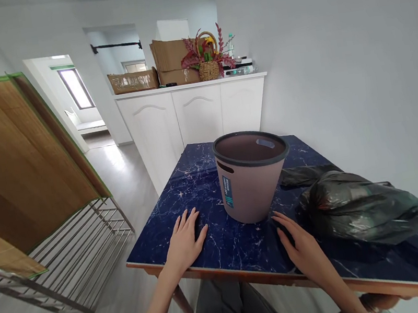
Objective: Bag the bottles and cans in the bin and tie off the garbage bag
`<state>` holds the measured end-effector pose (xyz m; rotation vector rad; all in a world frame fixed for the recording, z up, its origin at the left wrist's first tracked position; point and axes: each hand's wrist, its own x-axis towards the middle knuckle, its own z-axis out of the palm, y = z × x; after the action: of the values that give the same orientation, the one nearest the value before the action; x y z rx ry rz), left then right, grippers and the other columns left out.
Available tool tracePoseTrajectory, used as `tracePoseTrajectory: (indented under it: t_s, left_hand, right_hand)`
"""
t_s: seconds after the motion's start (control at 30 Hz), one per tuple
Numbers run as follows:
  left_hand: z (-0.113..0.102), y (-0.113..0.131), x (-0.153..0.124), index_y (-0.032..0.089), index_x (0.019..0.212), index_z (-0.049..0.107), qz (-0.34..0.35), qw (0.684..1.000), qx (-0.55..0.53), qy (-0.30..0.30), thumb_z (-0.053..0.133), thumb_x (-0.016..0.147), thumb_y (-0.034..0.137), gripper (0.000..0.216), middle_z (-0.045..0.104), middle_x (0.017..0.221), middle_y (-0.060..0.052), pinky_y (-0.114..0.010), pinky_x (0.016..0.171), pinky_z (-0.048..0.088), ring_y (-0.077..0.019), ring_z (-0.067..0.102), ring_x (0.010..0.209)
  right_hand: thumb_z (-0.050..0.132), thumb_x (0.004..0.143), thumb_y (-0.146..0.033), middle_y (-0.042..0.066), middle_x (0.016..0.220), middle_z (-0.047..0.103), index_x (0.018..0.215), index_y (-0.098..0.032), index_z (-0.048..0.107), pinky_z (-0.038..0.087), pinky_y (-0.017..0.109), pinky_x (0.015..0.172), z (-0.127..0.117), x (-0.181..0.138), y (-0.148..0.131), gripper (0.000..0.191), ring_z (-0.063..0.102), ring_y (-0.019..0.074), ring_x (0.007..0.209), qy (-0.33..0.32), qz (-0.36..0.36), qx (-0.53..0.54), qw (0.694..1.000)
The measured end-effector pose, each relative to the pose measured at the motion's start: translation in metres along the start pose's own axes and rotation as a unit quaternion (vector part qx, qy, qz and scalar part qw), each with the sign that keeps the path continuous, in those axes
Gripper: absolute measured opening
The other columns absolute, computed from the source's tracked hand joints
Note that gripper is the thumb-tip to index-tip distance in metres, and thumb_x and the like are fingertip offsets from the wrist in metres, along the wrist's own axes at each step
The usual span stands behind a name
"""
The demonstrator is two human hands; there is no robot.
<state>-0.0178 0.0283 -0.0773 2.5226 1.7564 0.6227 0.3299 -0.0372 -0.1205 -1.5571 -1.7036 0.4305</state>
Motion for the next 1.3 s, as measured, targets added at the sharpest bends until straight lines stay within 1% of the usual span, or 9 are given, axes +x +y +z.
tracePoseTrajectory:
  t_s: [0.23, 0.37, 0.7, 0.8, 0.9, 1.0, 1.1, 1.2, 1.3]
  left_hand:
    - [0.001, -0.003, 0.003, 0.022, 0.156, 0.048, 0.006, 1.000, -0.009, 0.012, 0.043, 0.109, 0.056, 0.058, 0.048, 0.166, -0.011, -0.058, 0.131, 0.029, -0.0324, 0.034, 0.160]
    - [0.003, -0.004, 0.003, 0.024, 0.156, 0.048, 0.006, 1.000, -0.009, 0.011, 0.045, 0.108, 0.056, 0.057, 0.048, 0.167, -0.010, -0.058, 0.131, 0.029, -0.0322, 0.034, 0.160]
    - [0.002, -0.003, 0.003, 0.024, 0.157, 0.048, -0.001, 1.000, -0.013, 0.000, 0.042, 0.109, 0.059, 0.060, 0.046, 0.168, -0.009, -0.057, 0.132, 0.027, -0.0320, 0.031, 0.161]
    - [0.003, -0.004, 0.003, 0.025, 0.155, 0.050, 0.004, 1.000, -0.012, 0.010, 0.042, 0.109, 0.058, 0.058, 0.048, 0.167, -0.008, -0.057, 0.132, 0.028, -0.0319, 0.032, 0.161]
    - [0.003, -0.004, 0.003, 0.025, 0.155, 0.050, 0.008, 1.000, -0.011, 0.016, 0.043, 0.109, 0.056, 0.056, 0.049, 0.166, -0.008, -0.058, 0.131, 0.029, -0.0321, 0.034, 0.160]
    - [0.001, -0.002, 0.001, 0.024, 0.154, 0.051, 0.004, 1.000, -0.005, 0.009, 0.042, 0.109, 0.056, 0.056, 0.049, 0.167, -0.009, -0.058, 0.131, 0.030, -0.0327, 0.034, 0.160]
    - [-0.002, 0.000, -0.001, 0.022, 0.154, 0.051, 0.000, 1.000, -0.002, 0.000, 0.042, 0.109, 0.055, 0.056, 0.048, 0.167, -0.009, -0.057, 0.131, 0.029, -0.0322, 0.034, 0.160]
    - [-0.002, 0.001, -0.003, 0.022, 0.153, 0.052, -0.001, 1.000, -0.004, 0.007, 0.044, 0.109, 0.053, 0.054, 0.049, 0.166, -0.009, -0.057, 0.132, 0.029, -0.0319, 0.035, 0.160]
    - [0.001, -0.001, -0.005, 0.025, 0.152, 0.053, 0.003, 1.000, -0.009, 0.022, 0.046, 0.109, 0.053, 0.052, 0.051, 0.165, -0.008, -0.057, 0.131, 0.030, -0.0316, 0.036, 0.159]
  right_hand:
    - [0.038, 0.111, -0.046, 0.009, 0.163, 0.053, 0.150, -0.025, 0.058, 0.047, 0.055, 0.121, -0.001, 0.002, 0.000, 0.050, 0.056, 0.0320, 0.145, 0.016, -0.042, -0.007, 0.999]
    - [0.037, 0.111, -0.046, 0.010, 0.162, 0.053, 0.149, -0.024, 0.060, 0.047, 0.054, 0.121, 0.000, 0.003, -0.001, 0.050, 0.055, 0.0316, 0.146, 0.021, -0.036, -0.013, 0.999]
    - [0.032, 0.112, -0.049, 0.006, 0.169, 0.045, 0.152, -0.025, 0.060, 0.050, 0.051, 0.120, 0.003, 0.003, 0.009, 0.054, 0.044, 0.0314, 0.155, -0.022, -0.022, -0.040, 0.999]
    - [0.031, 0.111, -0.044, 0.010, 0.171, 0.040, 0.155, -0.021, 0.057, 0.044, 0.055, 0.123, 0.011, 0.021, 0.017, 0.056, 0.038, 0.0335, 0.158, -0.007, -0.030, -0.087, 0.996]
    - [0.034, 0.109, -0.033, 0.018, 0.173, 0.033, 0.155, -0.012, 0.056, 0.037, 0.056, 0.126, 0.022, 0.054, 0.026, 0.055, 0.029, 0.0367, 0.161, 0.035, -0.010, -0.132, 0.991]
    - [0.041, 0.103, -0.023, 0.023, 0.176, 0.019, 0.154, -0.006, 0.054, 0.032, 0.061, 0.126, 0.029, 0.090, 0.033, 0.056, 0.014, 0.0420, 0.164, 0.061, 0.018, -0.149, 0.987]
    - [0.048, 0.098, -0.019, 0.025, 0.178, 0.008, 0.153, -0.006, 0.055, 0.030, 0.068, 0.123, 0.031, 0.117, 0.039, 0.057, 0.004, 0.0463, 0.164, 0.084, 0.045, -0.167, 0.981]
    - [0.047, 0.098, -0.021, 0.028, 0.177, 0.006, 0.146, -0.006, 0.061, 0.027, 0.077, 0.118, 0.029, 0.134, 0.045, 0.053, 0.002, 0.0495, 0.163, 0.105, 0.075, -0.188, 0.974]
    - [0.044, 0.099, -0.025, 0.033, 0.175, 0.011, 0.143, -0.004, 0.064, 0.024, 0.083, 0.114, 0.028, 0.146, 0.050, 0.052, 0.008, 0.0514, 0.162, 0.125, 0.106, -0.205, 0.965]
